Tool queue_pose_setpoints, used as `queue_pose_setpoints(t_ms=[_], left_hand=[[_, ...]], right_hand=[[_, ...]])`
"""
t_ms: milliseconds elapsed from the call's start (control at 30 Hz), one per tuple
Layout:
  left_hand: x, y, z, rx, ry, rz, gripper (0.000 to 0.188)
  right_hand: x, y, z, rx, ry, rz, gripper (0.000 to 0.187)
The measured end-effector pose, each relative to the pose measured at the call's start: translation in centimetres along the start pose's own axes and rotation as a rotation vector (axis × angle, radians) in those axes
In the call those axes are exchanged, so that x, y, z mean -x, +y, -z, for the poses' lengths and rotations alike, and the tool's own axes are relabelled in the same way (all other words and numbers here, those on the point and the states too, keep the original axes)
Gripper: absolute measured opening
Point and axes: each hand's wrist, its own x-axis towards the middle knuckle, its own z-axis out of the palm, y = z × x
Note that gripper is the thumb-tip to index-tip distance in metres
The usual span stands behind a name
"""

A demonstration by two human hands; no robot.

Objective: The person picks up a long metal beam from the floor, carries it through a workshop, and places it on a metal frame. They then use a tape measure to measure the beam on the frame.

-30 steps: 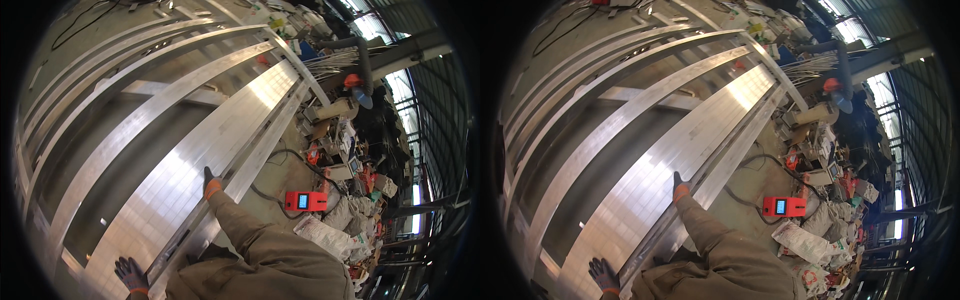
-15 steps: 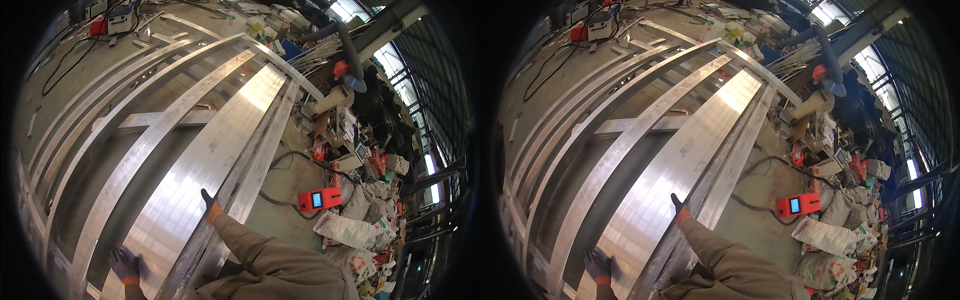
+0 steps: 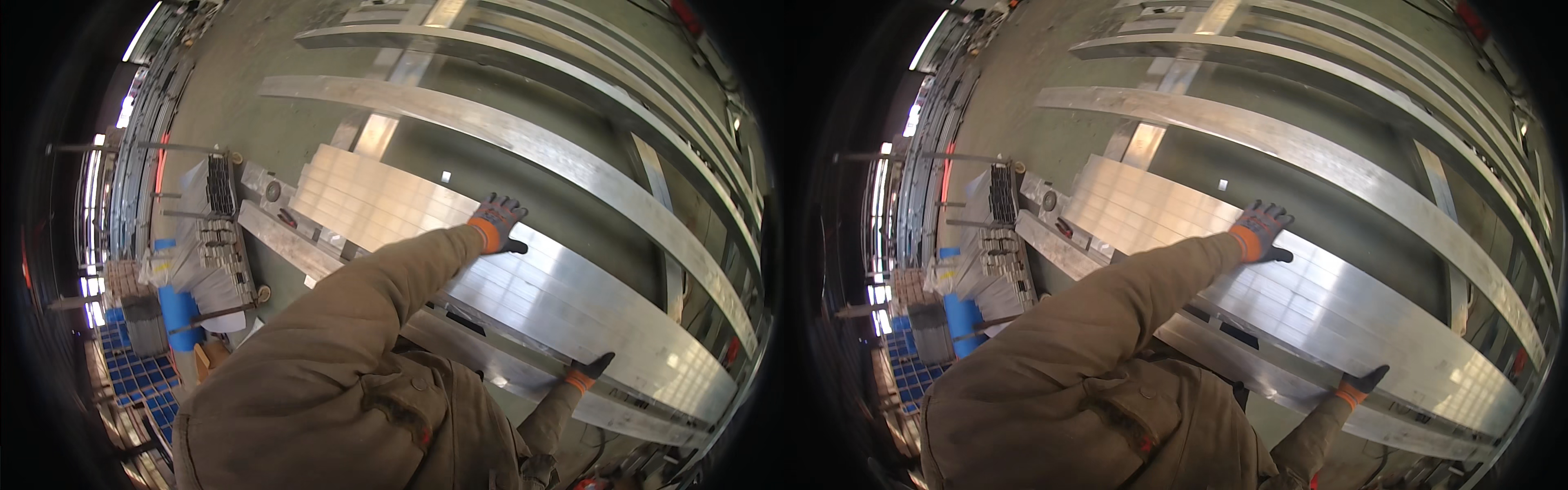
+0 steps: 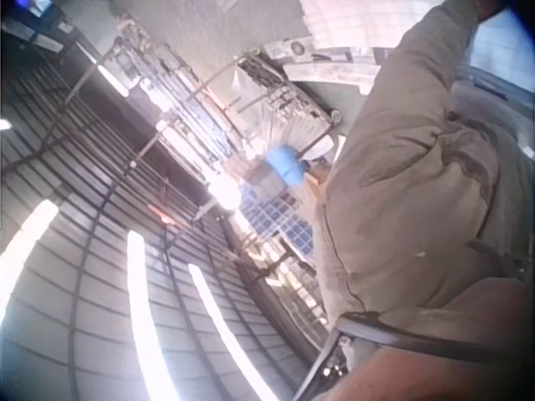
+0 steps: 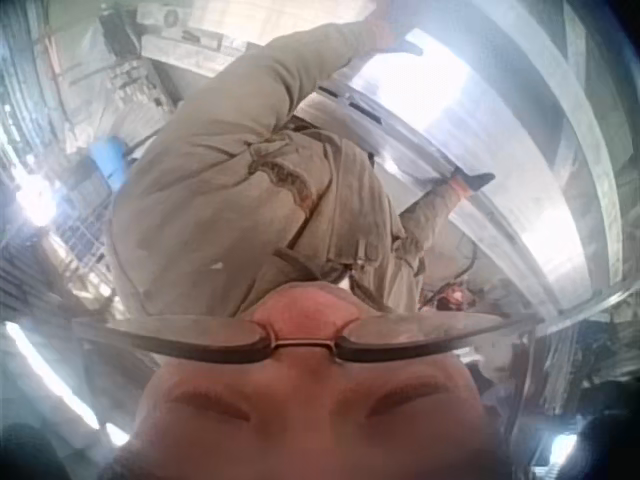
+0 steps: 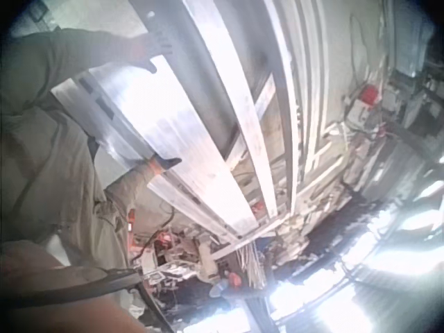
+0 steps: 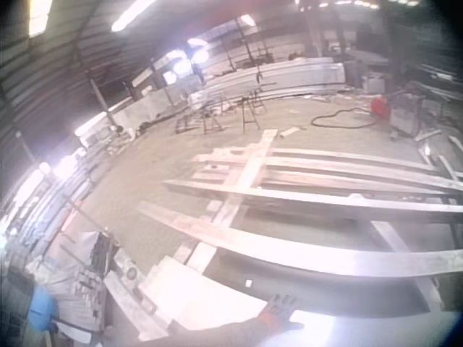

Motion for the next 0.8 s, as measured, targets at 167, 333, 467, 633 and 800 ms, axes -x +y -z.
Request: queue_pose_setpoints(t_ms=[167, 333, 467, 633, 800], left_hand=[[7.5, -4.6, 0.3, 0.187, 0.452, 0.151, 0.075], [21.6, -23.3, 0.2, 0.168, 0.916, 0.660, 0.060], [32.4, -38.7, -2.3, 0.153, 0.889, 1.139, 0.095], [36.0, -45.3, -3.8, 0.522, 0.621, 1.101, 0.097], [36.1, -45.4, -2.5, 0.661, 0.533, 1.082, 0.088]], right_hand=[[0.9, -0.4, 0.2, 0.560, -0.129, 0.044, 0.119], [5.0, -0.9, -3.7, 0.247, -0.189, -0.232, 0.106], [11.1, -8.1, -10.4, 0.715, 0.117, -0.306, 0.096], [17.3, -18.8, -26.6, 0.526, 0.051, 0.189, 0.055], [23.9, -24.7, -48.1, 0.532, -0.562, 0.571, 0.045]])
